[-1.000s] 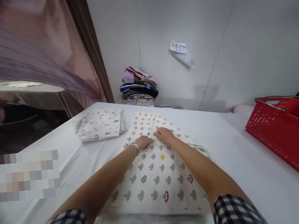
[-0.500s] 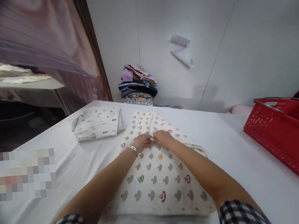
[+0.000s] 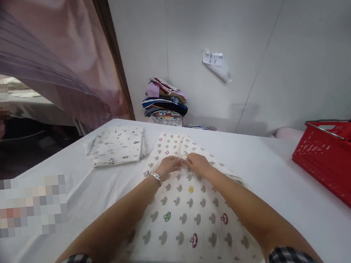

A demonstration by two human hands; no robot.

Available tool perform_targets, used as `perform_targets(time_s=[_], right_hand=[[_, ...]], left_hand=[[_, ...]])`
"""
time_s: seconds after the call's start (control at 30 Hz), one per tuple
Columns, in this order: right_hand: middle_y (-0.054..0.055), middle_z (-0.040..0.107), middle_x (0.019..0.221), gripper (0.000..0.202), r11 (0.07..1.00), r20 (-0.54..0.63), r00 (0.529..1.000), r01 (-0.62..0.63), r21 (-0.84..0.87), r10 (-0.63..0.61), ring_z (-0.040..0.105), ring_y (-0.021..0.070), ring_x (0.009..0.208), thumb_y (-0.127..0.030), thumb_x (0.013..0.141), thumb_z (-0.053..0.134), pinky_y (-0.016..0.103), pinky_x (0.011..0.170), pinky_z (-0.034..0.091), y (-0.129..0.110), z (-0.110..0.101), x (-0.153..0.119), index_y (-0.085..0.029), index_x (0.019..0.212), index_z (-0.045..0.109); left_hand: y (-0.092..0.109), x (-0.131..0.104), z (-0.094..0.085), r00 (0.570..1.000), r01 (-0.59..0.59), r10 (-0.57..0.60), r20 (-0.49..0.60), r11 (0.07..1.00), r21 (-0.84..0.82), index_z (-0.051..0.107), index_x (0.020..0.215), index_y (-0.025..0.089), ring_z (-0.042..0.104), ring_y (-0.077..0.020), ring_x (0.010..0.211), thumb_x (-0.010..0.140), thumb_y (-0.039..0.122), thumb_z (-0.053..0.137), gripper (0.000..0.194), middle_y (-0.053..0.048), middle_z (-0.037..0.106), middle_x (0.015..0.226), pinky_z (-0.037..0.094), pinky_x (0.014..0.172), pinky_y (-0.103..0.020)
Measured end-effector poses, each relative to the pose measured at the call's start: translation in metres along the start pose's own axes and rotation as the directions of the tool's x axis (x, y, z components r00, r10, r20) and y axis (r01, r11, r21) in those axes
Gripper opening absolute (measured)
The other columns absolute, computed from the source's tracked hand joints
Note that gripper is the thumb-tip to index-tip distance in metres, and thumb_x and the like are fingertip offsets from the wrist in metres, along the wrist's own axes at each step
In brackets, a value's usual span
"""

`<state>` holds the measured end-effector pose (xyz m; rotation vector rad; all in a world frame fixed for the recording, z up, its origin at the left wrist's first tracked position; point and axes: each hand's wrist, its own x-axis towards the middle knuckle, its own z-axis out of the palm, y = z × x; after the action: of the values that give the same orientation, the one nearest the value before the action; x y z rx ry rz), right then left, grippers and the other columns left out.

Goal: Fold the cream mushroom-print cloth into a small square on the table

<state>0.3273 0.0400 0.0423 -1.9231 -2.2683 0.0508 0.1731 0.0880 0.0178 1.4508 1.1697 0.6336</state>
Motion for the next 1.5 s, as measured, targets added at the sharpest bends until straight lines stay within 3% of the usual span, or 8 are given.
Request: perform_targets(time_s=[0.2, 0.33, 0.53, 0.8, 1.1, 1.23, 1.43, 1.5], right_hand=[[0.002, 0.056, 0.067, 0.031, 0.988, -0.147, 0.979, -0.13, 0.087, 0.142, 0.048, 0.0144, 0.064, -0.037, 0.088, 0.038, 0.024, 0.056, 0.028, 0.061, -0.052, 0.024, -0.019, 0.066, 0.049], [0.006, 0.058, 0.068, 0.035, 0.911, -0.208, 0.887, -0.405, 0.078, 0.413, 0.051, 0.0168, 0.064, -0.039, 0.089, 0.035, 0.025, 0.056, 0.03, 0.123, -0.086, 0.046, -0.018, 0.069, 0.055], [0.015, 0.063, 0.084, 0.033, 0.764, -0.211, 0.738, -0.641, 0.078, 0.641, 0.058, 0.0231, 0.082, -0.028, 0.089, 0.036, 0.029, 0.068, 0.04, 0.18, -0.076, 0.064, -0.012, 0.083, 0.064], [0.019, 0.063, 0.095, 0.035, 0.624, -0.266, 0.568, -0.747, 0.23, 0.779, 0.059, 0.0285, 0.093, -0.028, 0.09, 0.033, 0.035, 0.073, 0.044, 0.211, -0.037, 0.061, -0.01, 0.098, 0.062], [0.017, 0.062, 0.096, 0.036, 0.653, -0.31, 0.578, -0.71, 0.264, 0.754, 0.057, 0.0268, 0.092, -0.032, 0.091, 0.028, 0.034, 0.074, 0.042, 0.218, -0.025, 0.061, -0.013, 0.095, 0.059], [0.017, 0.061, 0.098, 0.04, 0.649, -0.334, 0.563, -0.711, 0.272, 0.756, 0.056, 0.0266, 0.094, -0.034, 0.093, 0.024, 0.034, 0.076, 0.042, 0.22, -0.022, 0.06, -0.012, 0.102, 0.056], [0.02, 0.06, 0.101, 0.042, 0.603, -0.338, 0.512, -0.75, 0.274, 0.79, 0.056, 0.0282, 0.098, -0.033, 0.093, 0.022, 0.035, 0.079, 0.041, 0.227, -0.023, 0.056, -0.011, 0.103, 0.057], [0.023, 0.059, 0.103, 0.046, 0.625, -0.317, 0.547, -0.739, 0.252, 0.775, 0.056, 0.0302, 0.099, -0.031, 0.093, 0.019, 0.038, 0.079, 0.041, 0.23, -0.021, 0.058, -0.008, 0.106, 0.056]], left_hand=[[-0.013, 0.019, -0.05, 0.963, -0.086, 0.19, -0.19, 0.888, 0.452, 0.062, 0.083, 0.018, 0.057, -0.0201, 0.097, 0.076, 0.02, 0.051, 0.013, -0.007, 0.064, 0.1, 0.044, 0.084, -0.028], [-0.023, 0.039, -0.073, 0.938, -0.105, 0.294, -0.186, 0.749, 0.654, 0.061, 0.098, 0.017, 0.05, -0.0223, 0.11, 0.076, 0.018, 0.049, 0.025, -0.009, 0.058, 0.114, 0.036, 0.096, -0.032], [-0.03, 0.067, -0.078, 0.923, -0.093, 0.354, -0.151, 0.586, 0.805, 0.061, 0.093, 0.016, 0.047, -0.0265, 0.11, 0.08, 0.027, 0.048, 0.022, -0.01, 0.058, 0.112, 0.037, 0.094, -0.039], [-0.02, 0.113, -0.084, 0.923, -0.012, 0.333, -0.196, 0.532, 0.847, 0.055, 0.11, 0.019, 0.042, -0.0256, 0.118, 0.084, 0.029, 0.042, 0.03, -0.01, 0.051, 0.124, 0.038, 0.093, -0.039], [-0.008, 0.174, -0.094, 0.912, 0.185, 0.152, -0.38, 0.675, 0.714, 0.049, 0.118, 0.01, 0.054, -0.0284, 0.108, 0.086, 0.04, 0.038, 0.045, -0.019, 0.059, 0.113, 0.043, 0.082, -0.034], [-0.002, 0.2, -0.1, 0.919, 0.22, 0.08, -0.386, 0.708, 0.671, 0.061, 0.1, 0.014, 0.061, -0.0274, 0.093, 0.081, 0.052, 0.045, 0.046, -0.015, 0.066, 0.095, 0.044, 0.074, -0.031], [-0.001, 0.211, -0.124, 0.891, 0.197, 0.143, -0.432, 0.735, 0.649, 0.063, 0.094, 0.018, 0.056, -0.0254, 0.102, 0.085, 0.043, 0.04, 0.036, -0.013, 0.065, 0.098, 0.04, 0.085, -0.033], [-0.006, 0.209, -0.129, 0.888, 0.194, 0.147, -0.437, 0.74, 0.644, 0.064, 0.09, 0.017, 0.057, -0.0262, 0.101, 0.085, 0.039, 0.041, 0.033, -0.014, 0.065, 0.095, 0.04, 0.084, -0.034]])
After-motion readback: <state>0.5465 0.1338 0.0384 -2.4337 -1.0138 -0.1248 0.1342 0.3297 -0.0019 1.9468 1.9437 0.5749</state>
